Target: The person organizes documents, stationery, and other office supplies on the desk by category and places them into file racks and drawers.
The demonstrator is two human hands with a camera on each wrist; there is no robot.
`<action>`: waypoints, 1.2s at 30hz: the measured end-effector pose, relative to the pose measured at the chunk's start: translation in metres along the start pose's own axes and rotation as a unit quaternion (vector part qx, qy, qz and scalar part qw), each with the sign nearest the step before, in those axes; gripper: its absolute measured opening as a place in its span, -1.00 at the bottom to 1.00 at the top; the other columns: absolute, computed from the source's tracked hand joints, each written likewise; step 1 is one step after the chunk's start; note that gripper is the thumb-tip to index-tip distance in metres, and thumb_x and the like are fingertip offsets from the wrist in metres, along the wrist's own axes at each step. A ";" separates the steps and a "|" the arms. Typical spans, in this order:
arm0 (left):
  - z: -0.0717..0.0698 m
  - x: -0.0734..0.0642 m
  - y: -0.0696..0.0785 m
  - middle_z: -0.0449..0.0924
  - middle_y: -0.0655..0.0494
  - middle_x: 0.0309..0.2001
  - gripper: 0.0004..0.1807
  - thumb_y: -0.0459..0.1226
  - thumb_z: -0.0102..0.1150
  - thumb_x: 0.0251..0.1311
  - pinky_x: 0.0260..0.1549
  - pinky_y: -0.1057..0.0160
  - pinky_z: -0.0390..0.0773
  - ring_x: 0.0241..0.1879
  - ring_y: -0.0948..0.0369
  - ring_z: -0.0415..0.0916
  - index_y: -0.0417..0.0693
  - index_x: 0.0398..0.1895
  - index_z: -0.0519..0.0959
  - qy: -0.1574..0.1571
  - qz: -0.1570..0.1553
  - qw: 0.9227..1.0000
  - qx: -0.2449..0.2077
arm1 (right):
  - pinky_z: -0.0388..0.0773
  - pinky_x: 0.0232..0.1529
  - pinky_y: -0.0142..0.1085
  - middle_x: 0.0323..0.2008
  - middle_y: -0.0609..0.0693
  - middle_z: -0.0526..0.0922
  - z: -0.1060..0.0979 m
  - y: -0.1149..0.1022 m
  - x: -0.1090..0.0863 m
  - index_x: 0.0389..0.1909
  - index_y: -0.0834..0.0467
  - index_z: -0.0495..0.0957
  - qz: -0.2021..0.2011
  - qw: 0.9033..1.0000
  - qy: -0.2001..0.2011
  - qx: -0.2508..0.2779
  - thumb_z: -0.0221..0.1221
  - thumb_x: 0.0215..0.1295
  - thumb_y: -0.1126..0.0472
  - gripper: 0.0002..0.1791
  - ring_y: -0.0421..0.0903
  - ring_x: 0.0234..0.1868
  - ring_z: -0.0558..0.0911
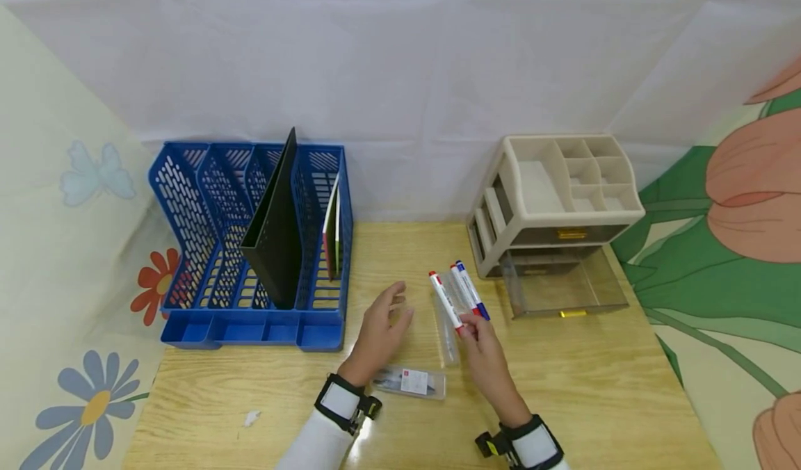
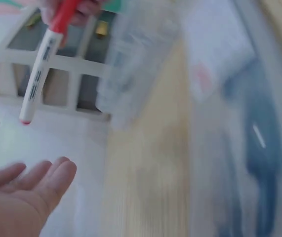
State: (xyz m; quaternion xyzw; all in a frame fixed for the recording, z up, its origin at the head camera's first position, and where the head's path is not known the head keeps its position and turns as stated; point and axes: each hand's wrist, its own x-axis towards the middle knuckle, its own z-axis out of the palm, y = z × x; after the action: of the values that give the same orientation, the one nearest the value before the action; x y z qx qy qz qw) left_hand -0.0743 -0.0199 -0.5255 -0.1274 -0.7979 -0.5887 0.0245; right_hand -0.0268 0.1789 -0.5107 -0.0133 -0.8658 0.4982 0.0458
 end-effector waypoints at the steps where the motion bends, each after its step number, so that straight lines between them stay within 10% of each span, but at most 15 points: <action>1: -0.001 0.002 0.001 0.49 -0.25 0.21 -0.47 -0.27 0.11 0.33 0.06 -0.07 0.58 0.11 -0.06 0.51 -0.28 0.33 0.33 0.013 -0.023 0.998 -0.048 | 0.44 -0.37 -0.33 -0.30 0.15 0.46 0.001 -0.004 -0.001 0.04 0.44 0.43 0.004 1.000 -0.011 0.016 -0.03 0.42 0.44 -0.76 -0.11 -0.33 0.41; 7: -0.009 0.008 0.009 0.46 -0.49 0.14 -0.52 -0.36 0.04 0.36 0.04 -0.19 0.55 0.04 -0.24 0.52 -0.38 0.30 0.30 0.057 -0.132 0.947 -0.289 | 0.49 -0.46 -0.38 -0.37 0.12 0.49 0.014 -0.022 -0.007 0.00 0.37 0.47 0.045 0.994 -0.060 0.080 -0.02 0.42 0.44 -0.79 -0.04 -0.40 0.48; 12: -0.014 0.006 0.011 0.48 -0.52 0.08 -0.59 -0.42 -0.03 0.39 -0.07 -0.02 0.66 -0.10 -0.08 0.62 -0.48 0.24 0.32 0.076 -0.150 0.922 -0.350 | 0.48 -0.44 -0.38 -0.38 0.09 0.50 0.028 -0.023 -0.014 -0.04 0.30 0.49 0.053 0.991 -0.085 0.085 0.00 0.41 0.44 -0.82 -0.06 -0.40 0.48; 24: -0.015 -0.003 0.008 0.61 -0.52 -0.11 -0.72 -0.44 0.17 0.24 -0.32 0.22 0.73 -0.19 -0.40 0.56 -0.39 0.00 0.58 0.102 -0.111 0.937 -0.315 | 0.64 -0.34 -0.36 -0.28 0.15 0.62 0.040 -0.032 -0.018 -0.07 0.26 0.52 0.080 0.982 -0.142 0.094 0.18 0.30 0.31 -0.79 -0.09 -0.28 0.59; 36: -0.022 -0.003 0.039 0.62 -0.48 -0.10 -0.68 -0.44 0.18 0.24 -0.29 0.29 0.72 -0.22 -0.11 0.67 -0.39 0.05 0.55 0.076 -0.079 0.965 -0.239 | 0.69 -0.28 -0.29 -0.29 0.04 0.63 0.033 -0.038 -0.010 -0.07 0.19 0.55 0.063 0.987 -0.132 0.059 0.24 0.24 0.33 -0.76 -0.10 -0.25 0.60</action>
State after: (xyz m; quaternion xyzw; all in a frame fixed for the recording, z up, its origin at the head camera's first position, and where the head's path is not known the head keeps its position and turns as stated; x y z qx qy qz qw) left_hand -0.0650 -0.0308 -0.4832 -0.0210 -0.6370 -0.7705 0.0077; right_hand -0.0195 0.1300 -0.4948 0.0009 -0.8307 0.5477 -0.1000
